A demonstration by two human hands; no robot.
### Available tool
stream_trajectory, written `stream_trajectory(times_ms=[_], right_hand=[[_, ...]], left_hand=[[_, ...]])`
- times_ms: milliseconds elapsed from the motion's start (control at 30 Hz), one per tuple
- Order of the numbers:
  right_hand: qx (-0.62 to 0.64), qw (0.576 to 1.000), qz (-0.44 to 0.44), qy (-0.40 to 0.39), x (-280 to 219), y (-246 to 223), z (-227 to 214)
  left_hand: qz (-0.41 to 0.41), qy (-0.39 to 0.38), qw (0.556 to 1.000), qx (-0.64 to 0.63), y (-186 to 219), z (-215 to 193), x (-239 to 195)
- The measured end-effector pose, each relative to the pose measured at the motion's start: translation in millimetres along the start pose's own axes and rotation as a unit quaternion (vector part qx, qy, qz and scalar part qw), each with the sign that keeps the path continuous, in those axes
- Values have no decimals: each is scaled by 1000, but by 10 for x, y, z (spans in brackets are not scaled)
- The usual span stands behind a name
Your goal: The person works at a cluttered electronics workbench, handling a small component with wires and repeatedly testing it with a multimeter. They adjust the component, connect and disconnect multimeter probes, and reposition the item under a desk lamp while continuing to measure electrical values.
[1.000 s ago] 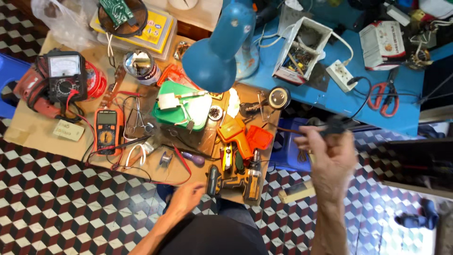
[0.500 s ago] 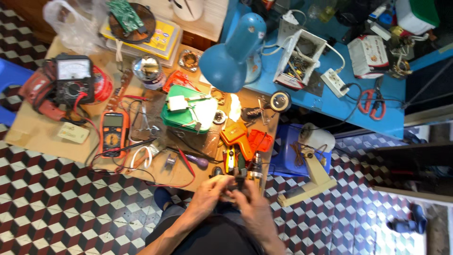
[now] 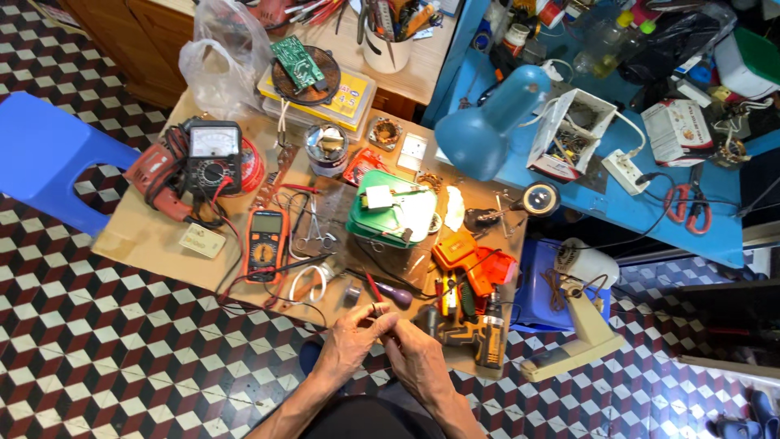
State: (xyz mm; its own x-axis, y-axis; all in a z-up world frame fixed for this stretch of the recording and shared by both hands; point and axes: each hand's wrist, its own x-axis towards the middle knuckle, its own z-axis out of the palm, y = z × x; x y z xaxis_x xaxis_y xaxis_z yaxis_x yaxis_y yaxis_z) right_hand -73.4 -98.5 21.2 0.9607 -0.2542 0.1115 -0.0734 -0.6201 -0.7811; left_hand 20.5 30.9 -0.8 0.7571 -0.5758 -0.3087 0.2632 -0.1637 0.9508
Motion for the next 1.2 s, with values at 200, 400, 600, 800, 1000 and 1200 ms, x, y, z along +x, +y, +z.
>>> stream_trajectory(times_ms=[200, 400, 600, 800, 1000, 1200], right_hand=[[19, 992, 120, -24, 210, -306, 509], [-24, 992, 110, -65, 517, -196, 732], [10, 989, 113, -95, 681, 104, 640], [4, 974, 170, -148, 925, 333, 595], [-2, 971, 168, -169, 1055, 331, 598], [6, 948, 264, -177, 1149, 299, 618]], left_hand=[[-95, 36, 986, -135, -143, -385, -116], [-175, 117, 956, -203, -390, -517, 71], [-212, 89, 956, -183, -700, -839, 201], [-179, 264, 946, 51, -1088, -1307, 310], [8, 275, 885, 377, -1091, -1546, 579], [1, 160, 834, 528, -1481, -1591, 1249]])
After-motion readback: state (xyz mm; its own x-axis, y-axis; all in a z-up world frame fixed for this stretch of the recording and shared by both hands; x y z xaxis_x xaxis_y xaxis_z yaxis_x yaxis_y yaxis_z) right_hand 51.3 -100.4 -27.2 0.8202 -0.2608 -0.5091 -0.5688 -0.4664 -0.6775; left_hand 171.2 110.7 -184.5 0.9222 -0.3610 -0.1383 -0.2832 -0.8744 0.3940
